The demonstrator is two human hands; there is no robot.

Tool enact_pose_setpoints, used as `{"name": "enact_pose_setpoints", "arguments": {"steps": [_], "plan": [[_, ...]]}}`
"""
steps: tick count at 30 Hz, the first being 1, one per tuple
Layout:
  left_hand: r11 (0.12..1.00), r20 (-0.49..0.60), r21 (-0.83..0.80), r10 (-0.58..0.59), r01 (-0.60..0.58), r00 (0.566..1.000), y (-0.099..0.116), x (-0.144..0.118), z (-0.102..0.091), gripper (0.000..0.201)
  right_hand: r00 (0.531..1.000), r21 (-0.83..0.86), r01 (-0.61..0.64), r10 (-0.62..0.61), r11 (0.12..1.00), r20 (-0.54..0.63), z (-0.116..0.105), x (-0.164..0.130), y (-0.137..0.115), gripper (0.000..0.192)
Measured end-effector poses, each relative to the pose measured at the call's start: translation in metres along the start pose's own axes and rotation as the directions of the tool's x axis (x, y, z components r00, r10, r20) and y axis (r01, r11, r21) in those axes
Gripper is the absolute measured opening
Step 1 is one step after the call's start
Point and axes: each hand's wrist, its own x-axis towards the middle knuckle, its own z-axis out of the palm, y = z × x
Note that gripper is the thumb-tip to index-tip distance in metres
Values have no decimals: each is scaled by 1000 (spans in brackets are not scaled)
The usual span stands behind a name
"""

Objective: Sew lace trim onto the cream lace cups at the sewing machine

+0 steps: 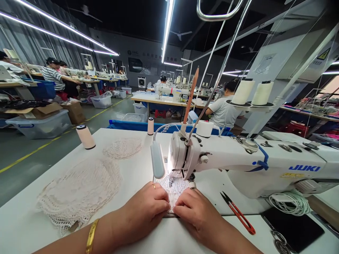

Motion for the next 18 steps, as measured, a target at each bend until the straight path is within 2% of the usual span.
{"name": "enact_pose_setpoints", "arguments": {"steps": [6, 18], "plan": [[998, 9, 48, 28, -28, 1000, -1, -1, -1, 27, 1000, 5, -19, 19, 1000, 18, 1, -3, 1, 29], [991, 30, 132, -40, 35, 999, -17, 8, 0, 26, 996, -51, -86, 87, 995, 13, 5, 3, 4, 44]]}}
